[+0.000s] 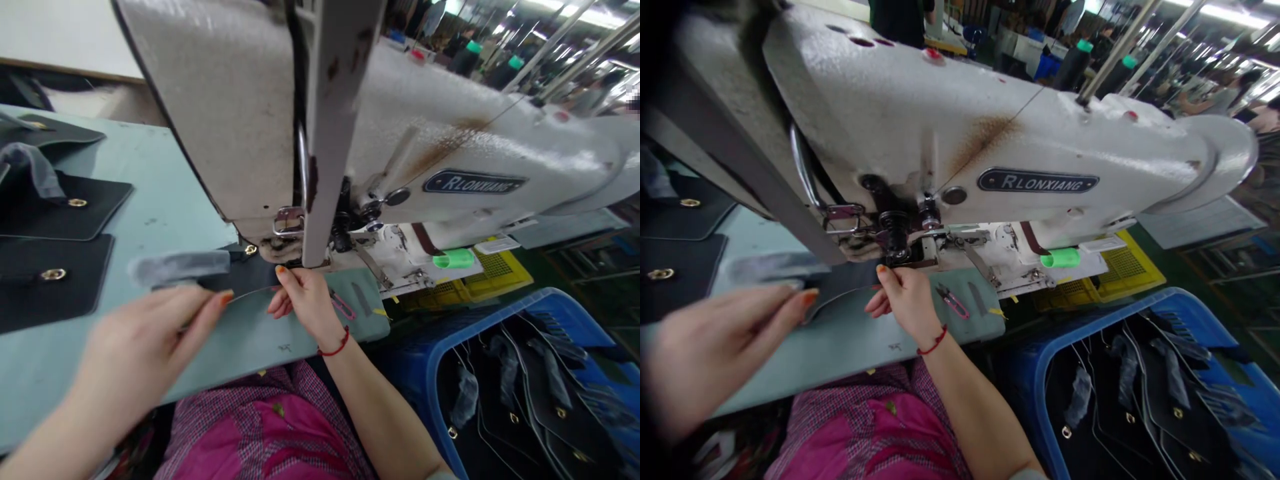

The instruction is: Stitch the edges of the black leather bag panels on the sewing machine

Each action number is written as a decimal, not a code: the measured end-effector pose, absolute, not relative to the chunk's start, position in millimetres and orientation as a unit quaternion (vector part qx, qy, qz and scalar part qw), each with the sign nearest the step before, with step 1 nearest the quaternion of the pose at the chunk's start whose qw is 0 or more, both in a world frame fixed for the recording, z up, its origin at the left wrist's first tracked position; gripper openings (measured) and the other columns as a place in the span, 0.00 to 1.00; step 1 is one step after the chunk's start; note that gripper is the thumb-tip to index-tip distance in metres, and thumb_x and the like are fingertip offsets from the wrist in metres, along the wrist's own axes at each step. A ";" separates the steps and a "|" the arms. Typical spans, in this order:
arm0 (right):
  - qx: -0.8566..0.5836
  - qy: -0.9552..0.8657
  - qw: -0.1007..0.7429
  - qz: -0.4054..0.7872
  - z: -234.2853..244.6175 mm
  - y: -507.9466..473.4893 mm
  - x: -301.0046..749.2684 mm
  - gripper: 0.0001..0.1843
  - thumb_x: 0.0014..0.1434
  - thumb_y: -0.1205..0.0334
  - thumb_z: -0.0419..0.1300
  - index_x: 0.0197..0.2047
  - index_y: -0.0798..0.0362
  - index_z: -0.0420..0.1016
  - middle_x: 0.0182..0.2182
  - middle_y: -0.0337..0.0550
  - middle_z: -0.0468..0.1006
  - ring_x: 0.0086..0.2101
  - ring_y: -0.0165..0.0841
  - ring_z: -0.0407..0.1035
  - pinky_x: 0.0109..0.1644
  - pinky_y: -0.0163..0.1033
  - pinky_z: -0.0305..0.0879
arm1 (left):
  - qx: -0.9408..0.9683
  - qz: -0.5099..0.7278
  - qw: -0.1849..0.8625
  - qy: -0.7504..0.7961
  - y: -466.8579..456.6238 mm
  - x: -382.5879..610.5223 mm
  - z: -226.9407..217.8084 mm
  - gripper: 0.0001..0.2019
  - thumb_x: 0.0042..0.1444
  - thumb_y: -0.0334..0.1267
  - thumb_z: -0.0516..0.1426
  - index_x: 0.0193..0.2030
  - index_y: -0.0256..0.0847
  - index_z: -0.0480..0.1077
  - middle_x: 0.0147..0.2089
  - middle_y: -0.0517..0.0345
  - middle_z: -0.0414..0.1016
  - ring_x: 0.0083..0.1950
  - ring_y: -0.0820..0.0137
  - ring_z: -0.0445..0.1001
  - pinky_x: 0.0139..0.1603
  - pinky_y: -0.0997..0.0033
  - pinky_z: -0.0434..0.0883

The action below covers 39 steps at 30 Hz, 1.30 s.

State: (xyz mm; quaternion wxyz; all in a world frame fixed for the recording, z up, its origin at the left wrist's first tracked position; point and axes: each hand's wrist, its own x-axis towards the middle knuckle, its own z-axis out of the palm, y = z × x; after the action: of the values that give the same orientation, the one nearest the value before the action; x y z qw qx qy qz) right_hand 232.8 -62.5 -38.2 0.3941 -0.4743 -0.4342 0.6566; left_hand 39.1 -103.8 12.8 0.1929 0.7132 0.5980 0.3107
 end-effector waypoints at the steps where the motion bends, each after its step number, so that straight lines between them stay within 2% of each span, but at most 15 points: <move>1: -0.477 -0.441 0.395 0.650 -37.6 -62.7 233.3 0.28 0.61 0.37 0.56 0.27 0.55 0.70 0.17 0.39 0.75 0.15 0.26 0.68 0.20 0.28 0.65 | 0.693 0.328 0.274 0.580 -118.0 49.8 2.4 0.17 0.61 0.50 0.55 0.26 0.43 0.70 0.24 0.59 0.65 0.27 0.70 0.62 0.31 0.70 0.58; 4: -0.490 -0.467 0.392 0.623 -34.7 -63.0 235.1 0.29 0.62 0.37 0.55 0.27 0.56 0.71 0.15 0.38 0.74 0.14 0.25 0.67 0.19 0.28 0.63 | 0.501 0.380 0.573 0.525 -132.4 82.3 -34.1 0.18 0.59 0.55 0.57 0.30 0.41 0.68 0.23 0.63 0.59 0.23 0.74 0.54 0.25 0.74 0.54; 5: -0.495 -0.474 0.391 0.614 -33.7 -63.0 235.5 0.29 0.63 0.37 0.55 0.27 0.56 0.71 0.15 0.38 0.74 0.14 0.25 0.66 0.19 0.28 0.63 | 0.420 0.409 0.640 0.497 -128.0 90.7 -44.2 0.19 0.57 0.57 0.58 0.35 0.41 0.69 0.23 0.64 0.58 0.23 0.76 0.52 0.23 0.75 0.52; 7: -0.507 -0.490 0.387 0.593 -31.7 -62.6 236.0 0.28 0.63 0.38 0.54 0.26 0.55 0.70 0.14 0.37 0.73 0.13 0.25 0.65 0.18 0.27 0.61 | 0.301 0.459 0.707 0.445 -111.2 101.4 -57.7 0.24 0.51 0.59 0.61 0.40 0.38 0.72 0.25 0.63 0.60 0.23 0.76 0.53 0.22 0.77 0.52; 9: -0.521 -0.512 0.378 0.569 -30.1 -62.3 236.2 0.28 0.64 0.39 0.53 0.26 0.55 0.70 0.14 0.36 0.72 0.13 0.25 0.64 0.17 0.27 0.59 | 0.237 0.486 0.713 0.445 -92.5 105.0 -63.0 0.28 0.43 0.59 0.66 0.37 0.33 0.74 0.27 0.58 0.65 0.26 0.75 0.59 0.24 0.76 0.57; 12: -0.538 -0.543 0.363 0.532 -28.4 -62.9 236.5 0.26 0.66 0.42 0.52 0.26 0.54 0.70 0.13 0.35 0.70 0.13 0.25 0.64 0.18 0.27 0.59 | 0.197 0.491 0.682 0.506 -75.6 104.2 -64.4 0.25 0.36 0.53 0.72 0.28 0.31 0.73 0.27 0.56 0.68 0.27 0.75 0.61 0.26 0.75 0.60; 17: -0.552 -0.573 0.380 0.472 -29.1 -68.2 239.4 0.25 0.68 0.45 0.51 0.27 0.53 0.69 0.15 0.36 0.71 0.16 0.26 0.66 0.23 0.28 0.62 | 0.263 0.497 0.632 0.533 -73.4 100.1 -68.2 0.23 0.43 0.51 0.69 0.19 0.37 0.65 0.21 0.62 0.58 0.24 0.76 0.55 0.23 0.74 0.56; 22: -0.504 -0.538 0.428 0.523 -35.0 -74.2 238.3 0.19 0.68 0.48 0.53 0.33 0.53 0.69 0.22 0.37 0.75 0.21 0.27 0.71 0.27 0.29 0.66 | 0.306 0.490 0.617 0.534 -71.3 98.8 -69.0 0.24 0.46 0.54 0.67 0.20 0.39 0.61 0.21 0.64 0.55 0.23 0.76 0.52 0.23 0.74 0.53; 26: -0.492 -0.514 0.451 0.539 -36.1 -75.3 233.6 0.19 0.68 0.50 0.54 0.29 0.53 0.67 0.19 0.35 0.73 0.19 0.26 0.68 0.25 0.28 0.64 | 0.302 0.495 0.638 0.508 -68.8 100.5 -63.7 0.24 0.46 0.54 0.66 0.20 0.40 0.59 0.20 0.66 0.53 0.23 0.76 0.51 0.23 0.74 0.53; 32: -0.495 -0.505 0.446 0.548 -29.2 -70.3 235.5 0.17 0.66 0.54 0.55 0.28 0.53 0.67 0.16 0.32 0.69 0.16 0.24 0.62 0.21 0.27 0.59 | 0.270 0.450 0.666 0.530 -69.4 101.1 -54.2 0.25 0.43 0.56 0.67 0.19 0.38 0.62 0.19 0.65 0.56 0.24 0.77 0.52 0.24 0.75 0.55; 35: -0.497 -0.503 0.446 0.548 -30.4 -71.8 236.7 0.17 0.66 0.53 0.55 0.28 0.53 0.68 0.15 0.32 0.69 0.16 0.24 0.61 0.21 0.28 0.58 | 0.240 0.441 0.689 0.523 -69.3 102.8 -54.1 0.25 0.38 0.56 0.68 0.19 0.37 0.65 0.19 0.66 0.56 0.23 0.77 0.52 0.23 0.76 0.54; 39: -0.499 -0.496 0.454 0.547 -37.8 -84.4 239.6 0.19 0.68 0.49 0.53 0.31 0.53 0.69 0.18 0.34 0.71 0.19 0.25 0.64 0.24 0.29 0.61 | 0.240 0.449 0.685 0.521 -68.6 104.9 -55.2 0.24 0.41 0.54 0.67 0.18 0.37 0.63 0.19 0.66 0.56 0.23 0.78 0.52 0.23 0.76 0.55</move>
State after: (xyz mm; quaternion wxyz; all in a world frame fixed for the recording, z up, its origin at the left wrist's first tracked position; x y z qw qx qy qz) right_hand 239.6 -84.4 -37.8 0.4543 -0.4986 -0.4956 0.5471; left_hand 104.9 -68.6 -55.2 0.6849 0.2398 0.5211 0.4493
